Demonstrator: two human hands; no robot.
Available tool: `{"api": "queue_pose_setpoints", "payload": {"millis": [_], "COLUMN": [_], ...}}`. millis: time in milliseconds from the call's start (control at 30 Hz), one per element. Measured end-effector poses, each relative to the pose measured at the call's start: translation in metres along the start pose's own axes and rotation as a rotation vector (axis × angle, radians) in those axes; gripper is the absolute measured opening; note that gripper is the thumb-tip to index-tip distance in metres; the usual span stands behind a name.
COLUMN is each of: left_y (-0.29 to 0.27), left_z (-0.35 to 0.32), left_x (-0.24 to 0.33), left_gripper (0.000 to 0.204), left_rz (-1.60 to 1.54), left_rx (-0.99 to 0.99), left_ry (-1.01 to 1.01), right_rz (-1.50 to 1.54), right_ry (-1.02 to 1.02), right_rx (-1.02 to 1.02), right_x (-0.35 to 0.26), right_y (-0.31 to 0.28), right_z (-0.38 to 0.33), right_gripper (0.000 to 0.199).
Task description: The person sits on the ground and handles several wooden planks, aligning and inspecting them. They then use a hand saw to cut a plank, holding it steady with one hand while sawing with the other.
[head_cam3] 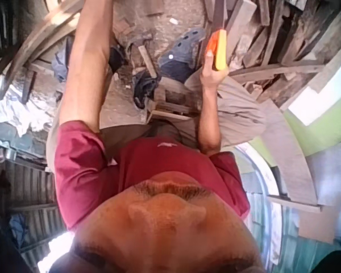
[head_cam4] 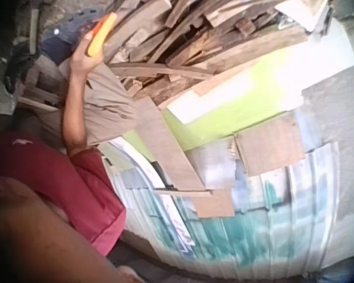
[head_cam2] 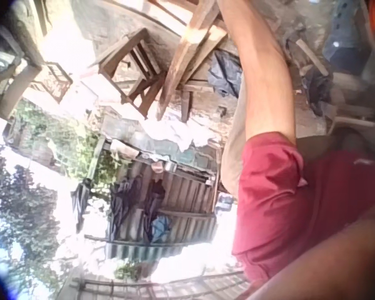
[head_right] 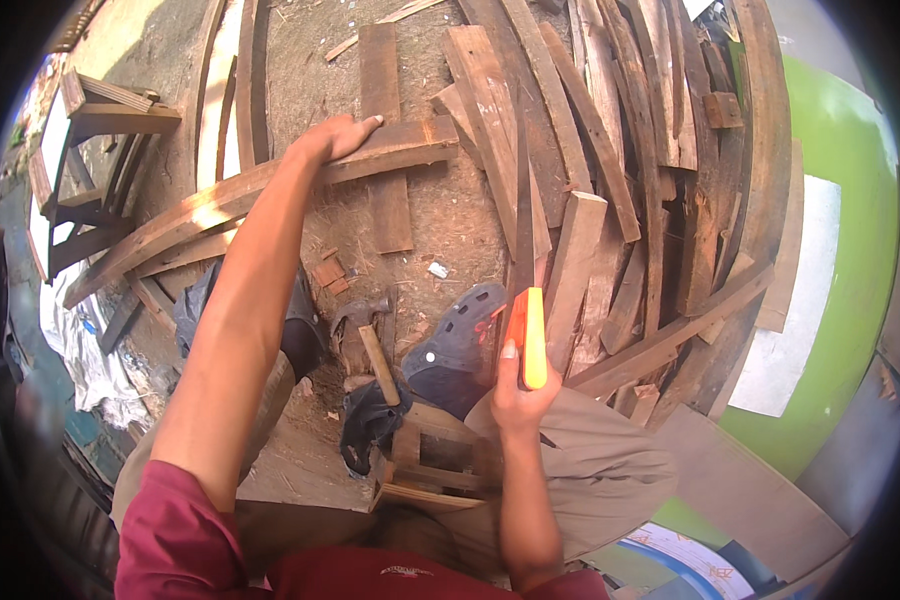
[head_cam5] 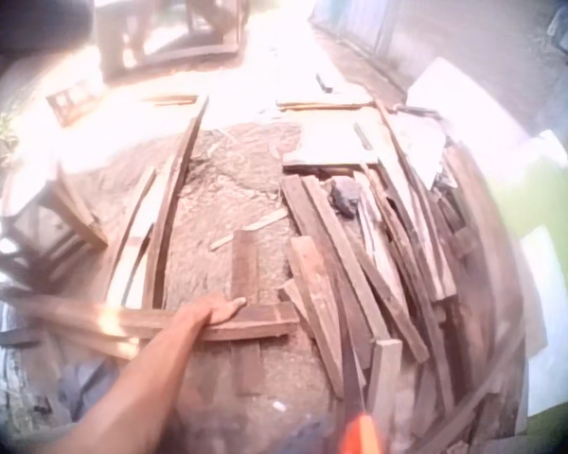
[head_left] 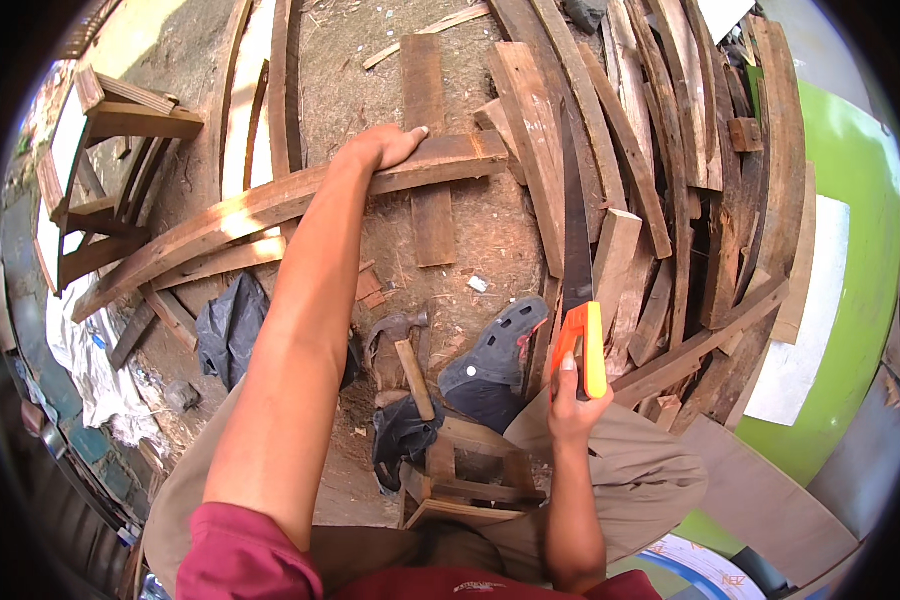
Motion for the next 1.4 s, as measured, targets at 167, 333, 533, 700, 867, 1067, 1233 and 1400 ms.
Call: {"api": "queue_pose_setpoints", "payload": {"millis": [167,333,533,700,867,1067,1233,1400], "left_y": [0.004,0.013,0.007,0.002,0.019,0.005,0.023,0.029], "left_z": [-0.001,-0.045,-0.065,-0.073,-0.085,-0.084,-0.051,-0.047], "left_x": [-0.002,0.009,0.019,0.003,0.005,0.067,0.106,0.130], "left_gripper": [0.081,0.087,0.086,0.077,0.071,0.069,0.058,0.051], "left_rz": [0.082,0.230,0.201,0.182,0.080,0.078,0.095,0.017], "left_rx": [0.041,0.355,0.538,0.671,0.659,0.708,1.031,0.843], "left_ry": [0.010,0.023,0.256,0.163,0.172,0.210,0.395,0.156], "right_rz": [-0.005,0.057,0.264,0.325,0.382,0.368,0.167,0.095], "right_ry": [-0.050,-0.111,-0.092,-0.052,-0.048,-0.111,-0.158,-0.165], "right_rx": [0.109,0.023,-0.046,-0.002,0.073,0.060,0.055,0.018], "right_x": [-0.001,-0.015,0.011,-0.004,-0.008,0.006,-0.029,-0.010], "right_y": [0.012,0.020,0.026,0.011,-0.005,-0.007,-0.003,-0.004], "right_z": [0.009,0.017,0.005,0.016,0.016,0.014,0.025,0.043], "right_gripper": [0.022,0.023,0.035,0.036,0.040,0.030,0.016,0.013]}}
Point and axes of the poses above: each hand's wrist, its own z-axis towards the middle knuckle, its own y-axis out of the palm, x = y × z, the point moved 7 cm from there along z, towards the middle knuckle, and after that the axes turned 3 degrees about x, right-handed, at the moved point
